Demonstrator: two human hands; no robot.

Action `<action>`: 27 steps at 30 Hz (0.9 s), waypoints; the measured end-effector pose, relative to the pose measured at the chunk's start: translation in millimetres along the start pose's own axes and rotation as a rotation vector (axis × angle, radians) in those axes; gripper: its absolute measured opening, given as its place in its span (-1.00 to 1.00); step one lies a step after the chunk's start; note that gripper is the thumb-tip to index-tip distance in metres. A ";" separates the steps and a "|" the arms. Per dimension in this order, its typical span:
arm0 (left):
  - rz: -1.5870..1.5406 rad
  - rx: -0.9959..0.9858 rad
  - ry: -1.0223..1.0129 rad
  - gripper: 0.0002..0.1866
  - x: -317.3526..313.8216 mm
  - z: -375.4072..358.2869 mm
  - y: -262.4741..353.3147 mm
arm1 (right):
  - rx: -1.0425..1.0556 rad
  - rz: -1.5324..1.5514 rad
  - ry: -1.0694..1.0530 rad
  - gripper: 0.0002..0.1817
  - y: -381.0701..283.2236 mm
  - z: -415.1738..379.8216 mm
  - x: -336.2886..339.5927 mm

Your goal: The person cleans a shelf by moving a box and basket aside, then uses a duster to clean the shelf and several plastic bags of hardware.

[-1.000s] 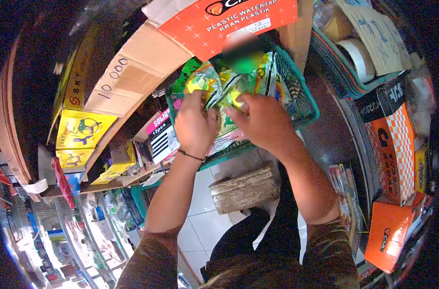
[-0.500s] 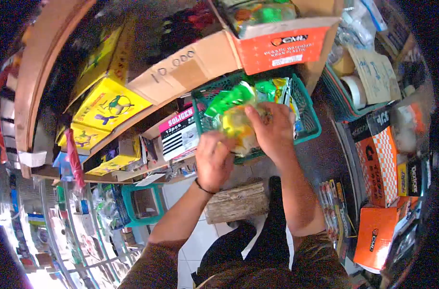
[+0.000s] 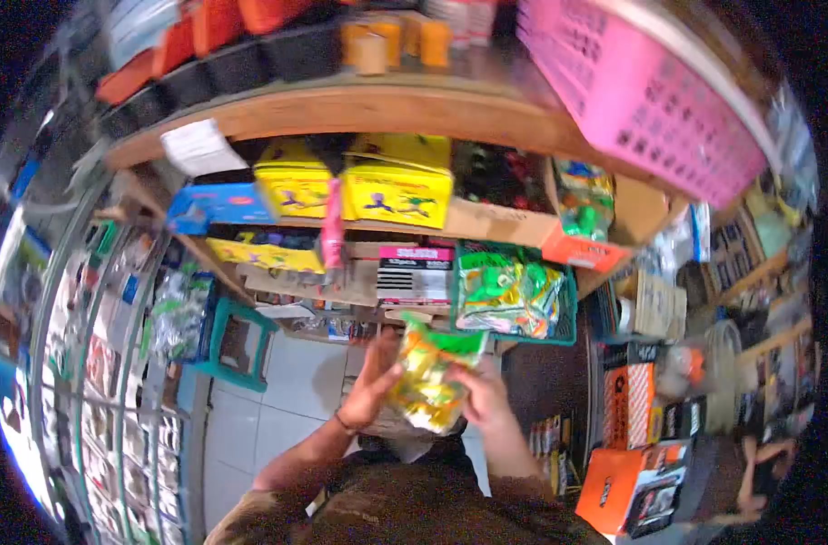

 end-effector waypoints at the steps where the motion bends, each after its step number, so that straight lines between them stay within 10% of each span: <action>1: -0.274 0.321 -0.108 -0.38 5.9 -20.4 -0.7 | 0.144 -0.078 -0.111 -0.67 10.8 3.6 -16.7; 7: -0.492 0.256 -0.120 -0.48 50.9 -94.2 32.3 | 0.056 -0.515 -0.701 -0.51 17.1 -1.1 -103.7; 11: -0.596 0.151 0.125 -0.49 85.0 -120.2 25.6 | -0.029 -0.438 -0.224 -0.48 -30.7 90.8 -122.8; 18: -0.931 0.029 0.199 -0.51 85.8 -123.8 35.9 | -0.045 -0.022 -0.257 -0.94 -68.9 164.2 -191.1; 21: -0.970 -0.015 0.221 -0.47 91.0 -105.4 41.0 | -0.255 -0.052 -0.316 -0.69 -21.8 85.8 -147.9; 24: -1.008 -0.056 0.329 -0.47 112.1 -84.2 27.0 | -0.206 -0.606 -0.399 -0.55 7.0 -14.2 -70.3; 26: -1.201 -0.137 -0.194 -0.53 109.2 -70.2 32.4 | 0.153 -1.190 -0.496 -0.72 18.4 -48.5 -6.2; 27: -0.960 -0.106 0.385 -0.58 108.0 -59.3 31.5 | 0.267 -1.270 -0.652 -0.70 23.8 -60.0 11.1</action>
Point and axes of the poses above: each hand's wrist, its own z-axis towards the middle knuckle, its own x-axis out of the back of the hand, y = z × x, the point moved 7 cm from there along z, towards the middle knuckle, and after that the axes turned 8 degrees about -z, right-handed, at the moved point
